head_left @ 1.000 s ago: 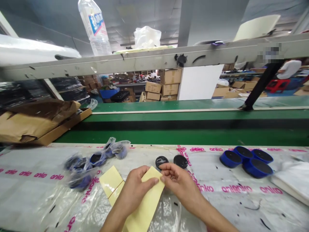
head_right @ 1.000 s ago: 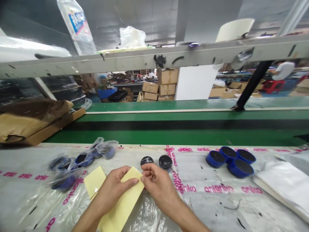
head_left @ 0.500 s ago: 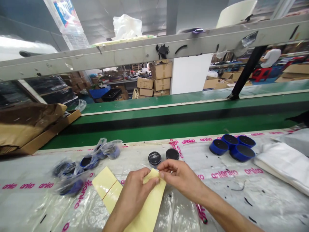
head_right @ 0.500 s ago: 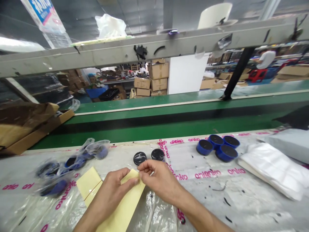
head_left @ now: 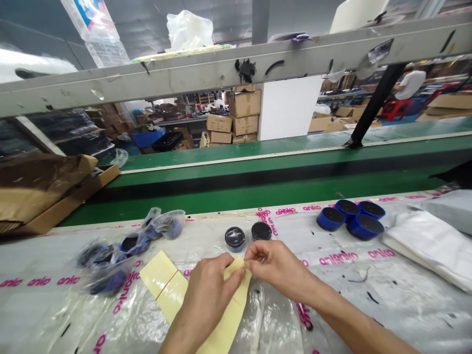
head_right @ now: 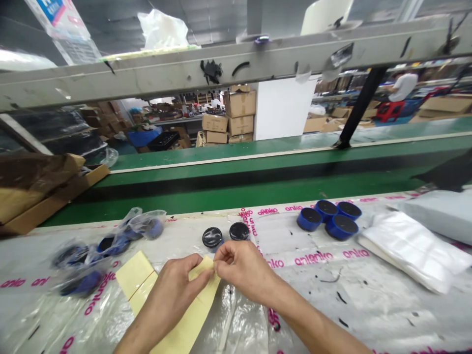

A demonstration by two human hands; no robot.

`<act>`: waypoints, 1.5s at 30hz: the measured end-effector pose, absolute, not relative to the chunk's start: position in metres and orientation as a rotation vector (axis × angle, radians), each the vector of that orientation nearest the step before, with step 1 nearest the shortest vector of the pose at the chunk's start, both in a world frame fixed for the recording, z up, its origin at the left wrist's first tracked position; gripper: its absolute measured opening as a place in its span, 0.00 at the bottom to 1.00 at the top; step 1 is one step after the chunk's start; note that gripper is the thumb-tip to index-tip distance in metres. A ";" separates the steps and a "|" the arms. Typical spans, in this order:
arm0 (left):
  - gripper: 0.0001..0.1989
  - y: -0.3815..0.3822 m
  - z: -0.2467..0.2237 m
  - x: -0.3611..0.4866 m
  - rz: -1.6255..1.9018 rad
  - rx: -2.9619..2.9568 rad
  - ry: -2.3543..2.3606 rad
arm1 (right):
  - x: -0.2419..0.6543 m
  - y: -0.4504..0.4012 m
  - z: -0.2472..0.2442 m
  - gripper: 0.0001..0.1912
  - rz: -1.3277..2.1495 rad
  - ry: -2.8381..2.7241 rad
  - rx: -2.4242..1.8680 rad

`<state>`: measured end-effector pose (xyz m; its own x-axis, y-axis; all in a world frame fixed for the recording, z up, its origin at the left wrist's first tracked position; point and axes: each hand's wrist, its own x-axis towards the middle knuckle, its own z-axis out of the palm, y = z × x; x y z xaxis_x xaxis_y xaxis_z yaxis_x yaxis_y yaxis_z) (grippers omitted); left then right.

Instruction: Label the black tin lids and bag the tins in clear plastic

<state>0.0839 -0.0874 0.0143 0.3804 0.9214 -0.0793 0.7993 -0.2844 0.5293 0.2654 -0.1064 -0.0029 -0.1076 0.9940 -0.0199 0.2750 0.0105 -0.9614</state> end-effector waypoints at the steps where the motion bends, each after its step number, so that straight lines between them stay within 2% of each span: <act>1: 0.16 -0.088 0.014 0.085 0.323 2.173 1.491 | 0.265 -0.107 -0.001 0.06 1.123 -1.514 -1.387; 7: 0.10 -0.090 0.012 0.091 0.256 2.310 1.583 | 0.263 -0.111 0.002 0.09 1.012 -1.563 -1.468; 15: 0.06 -0.090 0.014 0.093 0.130 2.388 1.629 | 0.266 -0.106 -0.011 0.08 1.181 -1.425 -1.410; 25: 0.10 -0.091 0.013 0.089 0.178 2.309 1.555 | 0.271 -0.104 -0.011 0.08 1.411 -1.191 -1.323; 30: 0.08 -0.092 0.007 0.086 0.233 2.401 1.185 | 0.288 -0.102 -0.004 0.09 1.299 -1.102 -1.366; 35: 0.06 -0.091 -0.029 0.096 0.442 2.593 0.991 | 0.318 -0.090 -0.003 0.11 0.992 -1.054 -1.439; 40: 0.07 -0.088 -0.054 0.118 0.490 2.741 1.025 | 0.328 -0.077 -0.015 0.12 1.098 -0.954 -1.492; 45: 0.09 -0.088 -0.045 0.137 0.350 2.671 1.194 | 0.326 -0.068 -0.021 0.12 1.153 -0.961 -1.492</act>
